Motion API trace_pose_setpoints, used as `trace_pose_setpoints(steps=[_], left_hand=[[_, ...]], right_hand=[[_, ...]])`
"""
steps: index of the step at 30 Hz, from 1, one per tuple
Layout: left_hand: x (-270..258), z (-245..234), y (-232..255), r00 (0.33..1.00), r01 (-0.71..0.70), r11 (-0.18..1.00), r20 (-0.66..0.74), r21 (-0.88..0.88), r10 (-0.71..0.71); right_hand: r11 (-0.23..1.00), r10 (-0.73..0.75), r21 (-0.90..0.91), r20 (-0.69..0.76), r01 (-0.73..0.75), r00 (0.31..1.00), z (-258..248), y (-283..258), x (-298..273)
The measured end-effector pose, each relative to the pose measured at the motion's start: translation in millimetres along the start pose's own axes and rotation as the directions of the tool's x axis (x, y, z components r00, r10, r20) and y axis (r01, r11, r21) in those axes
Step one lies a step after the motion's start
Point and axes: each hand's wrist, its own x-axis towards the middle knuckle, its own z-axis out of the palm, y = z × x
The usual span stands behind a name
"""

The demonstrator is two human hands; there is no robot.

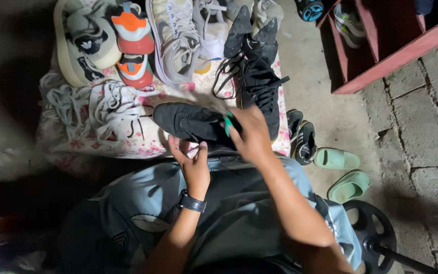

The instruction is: The person removes old laces from a black shoe using scissors, then threads and ties new laces. The person repeats the process on the second shoe, finishing with tied laces on both.

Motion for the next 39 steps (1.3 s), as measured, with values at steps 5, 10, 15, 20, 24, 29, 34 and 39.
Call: trace_pose_setpoints(steps=[5,10,15,20,24,29,34,39], left_hand=[[-4,-13,-10,0.999,0.005,0.995,0.050,0.101,-0.010],[-6,-26,-24,0.990,0.058,0.997,0.128,-0.041,-0.053],[4,-32,-34,0.989,0.068,0.994,0.135,-0.081,-0.057],[47,-51,-5,0.998,-0.060,0.988,0.003,0.144,0.060],[99,-52,32,0.962,-0.272,0.799,0.121,0.537,0.246],[157,-34,39,0.954,-0.272,0.545,0.297,0.793,0.044],[170,-41,30,0.911,-0.173,0.780,0.399,0.601,-0.105],[135,-62,41,0.897,-0.093,0.951,0.440,0.294,-0.049]], right_hand=[[0.954,0.206,0.209,0.057,-0.213,0.977,1,-42,-68],[0.875,0.424,0.065,0.380,-0.480,0.822,-2,-42,-66],[0.848,0.495,-0.062,0.445,-0.526,0.746,8,-39,-53],[0.811,0.533,-0.035,0.455,-0.583,0.714,13,-39,-57],[0.764,0.597,-0.044,0.426,-0.644,0.679,12,-40,-51],[0.853,0.495,-0.025,0.354,-0.521,0.794,16,-36,-39],[0.876,0.442,0.059,0.304,-0.479,0.844,7,-34,-41],[0.852,0.478,0.086,0.272,-0.516,0.835,-24,-35,-43]])
